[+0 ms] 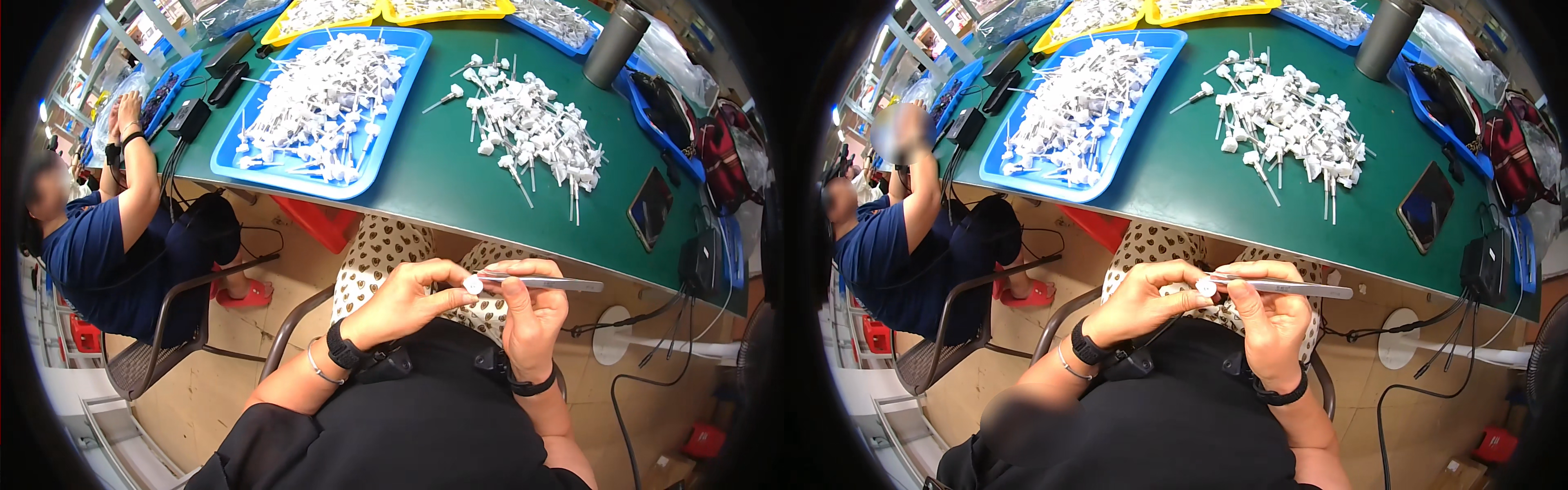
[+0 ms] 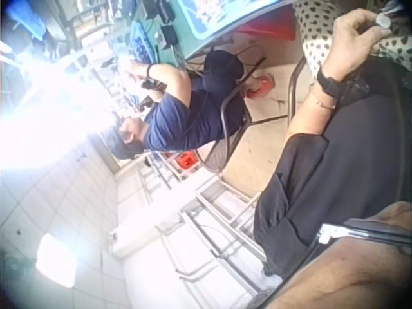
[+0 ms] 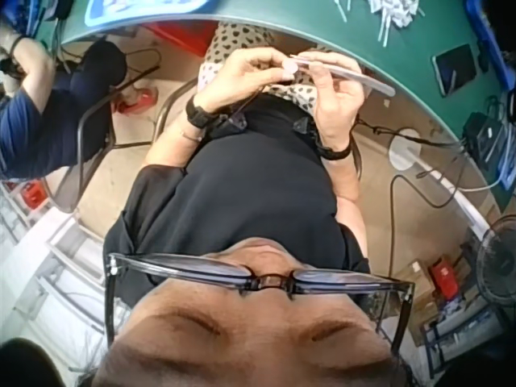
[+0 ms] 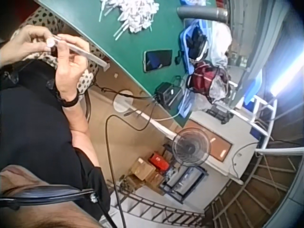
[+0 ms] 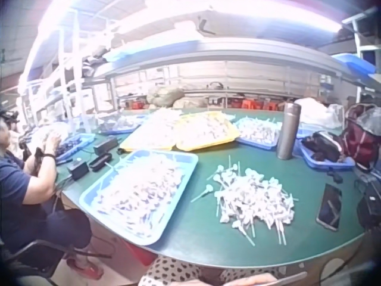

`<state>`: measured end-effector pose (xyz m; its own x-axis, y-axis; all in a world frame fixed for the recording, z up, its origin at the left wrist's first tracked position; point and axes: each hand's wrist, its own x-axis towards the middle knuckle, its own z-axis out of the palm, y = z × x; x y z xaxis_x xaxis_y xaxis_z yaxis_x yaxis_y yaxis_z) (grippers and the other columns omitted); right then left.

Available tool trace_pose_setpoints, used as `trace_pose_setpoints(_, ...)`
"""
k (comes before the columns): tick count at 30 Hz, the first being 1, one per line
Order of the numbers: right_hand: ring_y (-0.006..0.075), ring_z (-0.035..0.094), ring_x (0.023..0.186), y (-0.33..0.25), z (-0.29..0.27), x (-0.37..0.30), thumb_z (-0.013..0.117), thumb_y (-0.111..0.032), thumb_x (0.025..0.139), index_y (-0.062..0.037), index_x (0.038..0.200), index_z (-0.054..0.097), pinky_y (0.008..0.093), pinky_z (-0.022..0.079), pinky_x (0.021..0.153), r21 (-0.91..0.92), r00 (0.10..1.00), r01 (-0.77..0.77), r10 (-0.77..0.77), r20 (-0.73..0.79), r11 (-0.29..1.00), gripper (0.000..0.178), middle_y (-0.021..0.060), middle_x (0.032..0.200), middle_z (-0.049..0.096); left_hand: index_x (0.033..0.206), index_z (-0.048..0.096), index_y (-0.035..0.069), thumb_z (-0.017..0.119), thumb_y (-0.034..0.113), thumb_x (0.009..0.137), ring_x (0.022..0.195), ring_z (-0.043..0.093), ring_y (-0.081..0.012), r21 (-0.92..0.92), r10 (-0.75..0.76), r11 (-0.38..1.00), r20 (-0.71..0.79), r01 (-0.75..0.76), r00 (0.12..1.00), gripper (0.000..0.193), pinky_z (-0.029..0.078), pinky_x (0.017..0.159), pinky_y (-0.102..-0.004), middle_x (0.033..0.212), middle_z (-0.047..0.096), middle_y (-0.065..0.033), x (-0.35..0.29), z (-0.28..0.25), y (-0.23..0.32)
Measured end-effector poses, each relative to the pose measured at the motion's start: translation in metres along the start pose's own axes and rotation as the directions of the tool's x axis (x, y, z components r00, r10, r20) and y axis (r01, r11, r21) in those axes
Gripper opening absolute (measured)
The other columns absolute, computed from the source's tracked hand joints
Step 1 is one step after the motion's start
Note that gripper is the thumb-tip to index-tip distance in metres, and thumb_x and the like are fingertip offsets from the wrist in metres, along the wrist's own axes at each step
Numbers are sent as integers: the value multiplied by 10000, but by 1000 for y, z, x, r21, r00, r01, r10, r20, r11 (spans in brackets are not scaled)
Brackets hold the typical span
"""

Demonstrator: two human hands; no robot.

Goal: The person sits at a green workbench and uses tweezers to pick up small white plastic components from a blue tray. They manipulate each component individually, appearing to attach or adjust a small part, and then place the finished item onto a pile on the table. The process is repetitive, with the person handling one unit at a time throughout the clip.

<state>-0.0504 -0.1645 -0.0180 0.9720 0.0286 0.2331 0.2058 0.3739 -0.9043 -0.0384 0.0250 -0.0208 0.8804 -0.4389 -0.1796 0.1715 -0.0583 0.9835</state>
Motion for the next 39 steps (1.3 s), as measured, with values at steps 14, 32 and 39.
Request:
trace_pose_setpoints(14, 172, 703, 892, 10, 4, -3, 657, 30, 961, 45, 1076, 596, 280, 584, 811, -221, 996, 79, -86, -25, 972, 132, 142, 1035, 694, 1092, 710, -18, 695, 19, 933, 842, 704, -173, 273, 330, 920, -153, -281, 932, 164, 563, 726, -292, 980, 714, -101, 0, -1, -19)
trace_pose_setpoints(32, 134, 680, 790, 18, 3, -5, 684, 17, 950, 26, 1040, 629, 248, 562, 688, -426, 987, 161, -148, 63, 890, 106, 107, 979, 707, 1075, 708, 0, 725, 1, 896, 876, 712, -236, 441, 479, 817, -159, -372, 863, 180, 573, 753, -321, 990, 718, -115, -1, 1, -28)
trace_pose_setpoints(39, 152, 714, 825, 17, 6, -5, 675, 32, 951, 46, 1035, 623, 251, 581, 694, -393, 992, 125, -129, 16, 911, 100, 119, 971, 713, 1079, 715, 2, 726, 2, 894, 867, 713, -238, 456, 475, 812, -154, -365, 866, 186, 569, 740, -321, 983, 720, -114, -1, 1, -29)
